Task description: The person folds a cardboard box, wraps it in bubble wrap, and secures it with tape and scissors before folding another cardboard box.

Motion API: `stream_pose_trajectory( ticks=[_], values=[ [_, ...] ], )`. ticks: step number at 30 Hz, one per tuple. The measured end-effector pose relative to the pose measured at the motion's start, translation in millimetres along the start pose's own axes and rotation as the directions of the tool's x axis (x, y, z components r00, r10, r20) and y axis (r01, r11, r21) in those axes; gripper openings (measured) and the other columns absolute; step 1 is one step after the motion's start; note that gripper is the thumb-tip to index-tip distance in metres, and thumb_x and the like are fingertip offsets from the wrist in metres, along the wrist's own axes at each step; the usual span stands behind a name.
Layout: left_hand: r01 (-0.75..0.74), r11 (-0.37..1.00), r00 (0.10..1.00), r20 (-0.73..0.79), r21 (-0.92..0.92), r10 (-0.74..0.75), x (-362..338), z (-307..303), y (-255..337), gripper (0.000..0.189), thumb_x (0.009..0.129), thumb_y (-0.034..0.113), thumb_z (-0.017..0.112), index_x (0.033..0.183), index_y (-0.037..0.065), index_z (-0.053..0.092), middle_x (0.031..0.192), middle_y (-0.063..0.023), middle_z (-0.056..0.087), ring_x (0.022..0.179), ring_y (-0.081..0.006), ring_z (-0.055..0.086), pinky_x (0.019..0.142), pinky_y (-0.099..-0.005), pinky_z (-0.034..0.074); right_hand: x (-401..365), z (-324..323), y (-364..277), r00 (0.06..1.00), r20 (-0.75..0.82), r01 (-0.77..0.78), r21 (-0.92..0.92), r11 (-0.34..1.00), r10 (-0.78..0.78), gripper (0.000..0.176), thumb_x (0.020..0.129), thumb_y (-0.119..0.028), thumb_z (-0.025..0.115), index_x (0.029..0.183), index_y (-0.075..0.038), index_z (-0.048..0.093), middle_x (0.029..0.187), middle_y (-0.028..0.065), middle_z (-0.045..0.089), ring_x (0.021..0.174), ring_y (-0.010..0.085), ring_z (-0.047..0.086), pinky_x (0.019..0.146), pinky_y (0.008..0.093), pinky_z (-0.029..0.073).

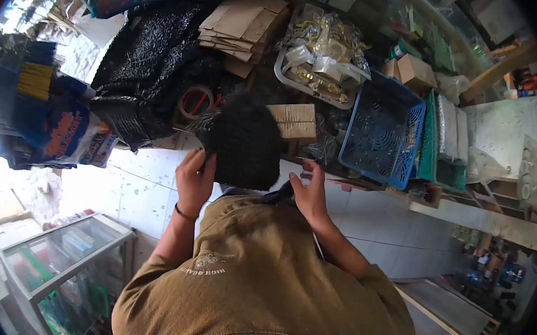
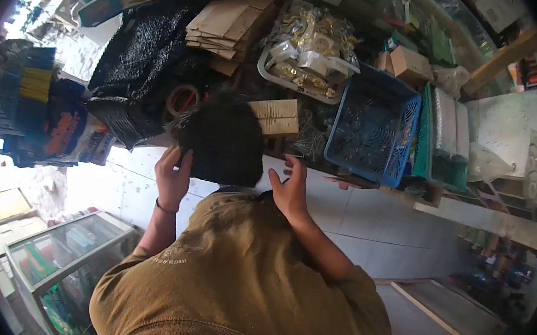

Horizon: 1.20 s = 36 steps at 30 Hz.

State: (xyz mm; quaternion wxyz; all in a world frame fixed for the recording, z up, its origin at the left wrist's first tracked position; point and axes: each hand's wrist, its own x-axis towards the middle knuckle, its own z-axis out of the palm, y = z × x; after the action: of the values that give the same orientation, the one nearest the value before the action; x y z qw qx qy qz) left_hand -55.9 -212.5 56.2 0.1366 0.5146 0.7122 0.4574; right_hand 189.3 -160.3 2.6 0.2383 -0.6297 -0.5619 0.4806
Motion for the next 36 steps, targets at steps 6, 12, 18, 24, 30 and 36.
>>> stream_pose_trajectory(
  ticks=[6, 12, 18, 24, 30, 36],
  values=[
    [-0.366, 0.9, 0.899, 0.341, 0.238, 0.275, -33, 19, 76, 0.033, 0.065, 0.009, 0.064, 0.097, 0.009, 0.063, 0.071, -0.0052, 0.049, 0.06, -0.0227, 0.053, 0.05, -0.0349, 0.044, -27, -9, -62, 0.738, 0.451, 0.035, 0.717, 0.696, -0.502, 0.078, 0.078, -0.024, 0.072, 0.138, -0.004, 0.027, 0.136, 0.0173, 0.036, 0.12, 0.0224, 0.042, 0.098, 0.0361, 0.035],
    [-0.321, 0.94, 0.834, 0.506, 0.117, 0.222, -54, 67, 60, 0.051, 0.075, 0.018, 0.067, 0.119, 0.0, 0.048, 0.109, -0.0171, 0.053, 0.101, -0.0301, 0.055, 0.074, -0.0334, 0.051, 28, -6, -10, 0.815, 0.347, 0.211, 0.569, 0.795, -0.464, 0.044, 0.078, 0.007, 0.045, 0.121, -0.003, 0.049, 0.113, 0.011, 0.058, 0.107, 0.0158, 0.053, 0.093, 0.0286, 0.04],
    [0.331, 0.939, 0.943, -0.004, -0.089, -0.332, -81, 72, -17, 0.067, 0.077, 0.001, 0.064, 0.134, 0.004, 0.029, 0.13, -0.0144, 0.039, 0.118, -0.0244, 0.044, 0.087, -0.0349, 0.048, 44, -30, -41, 0.459, 0.447, 0.438, 0.638, 0.633, -0.768, 0.039, 0.069, 0.006, 0.053, 0.106, -0.005, 0.06, 0.106, 0.0099, 0.061, 0.108, 0.0238, 0.055, 0.094, 0.0349, 0.041],
    [-0.064, 0.996, 0.998, 0.004, 0.06, 0.064, -46, 45, 21, 0.033, 0.078, 0.012, 0.064, 0.109, 0.004, 0.056, 0.122, -0.0148, 0.049, 0.119, -0.0297, 0.045, 0.097, -0.0453, 0.039, 42, -55, -54, 0.07, 0.475, 0.627, 0.663, 0.409, -0.877, 0.036, 0.061, -0.006, 0.068, 0.096, -0.01, 0.065, 0.106, 0.0073, 0.06, 0.112, 0.0279, 0.053, 0.094, 0.0418, 0.041],
    [-0.234, 0.932, 0.96, 0.219, 0.276, 0.176, -67, 66, 4, 0.018, 0.069, 0.017, 0.058, 0.083, 0.007, 0.059, 0.095, -0.0089, 0.061, 0.102, -0.0288, 0.056, 0.085, -0.0381, 0.043, 79, -61, 11, 0.356, 0.474, 0.832, 0.23, 0.504, -0.805, 0.028, 0.07, -0.011, 0.065, 0.098, -0.008, 0.064, 0.107, 0.0106, 0.059, 0.109, 0.0292, 0.055, 0.092, 0.0391, 0.043],
    [0.17, 0.985, 0.849, 0.503, 0.03, -0.162, -116, 66, -12, 0.039, 0.062, 0.017, 0.067, 0.097, 0.001, 0.061, 0.101, -0.0165, 0.062, 0.097, -0.0328, 0.058, 0.085, -0.0394, 0.045, 54, -81, 39, 0.612, 0.552, 0.448, 0.348, 0.823, -0.566, 0.027, 0.069, -0.001, 0.059, 0.096, -0.006, 0.063, 0.091, 0.0104, 0.063, 0.093, 0.0305, 0.061, 0.082, 0.0339, 0.047]
  ],
)
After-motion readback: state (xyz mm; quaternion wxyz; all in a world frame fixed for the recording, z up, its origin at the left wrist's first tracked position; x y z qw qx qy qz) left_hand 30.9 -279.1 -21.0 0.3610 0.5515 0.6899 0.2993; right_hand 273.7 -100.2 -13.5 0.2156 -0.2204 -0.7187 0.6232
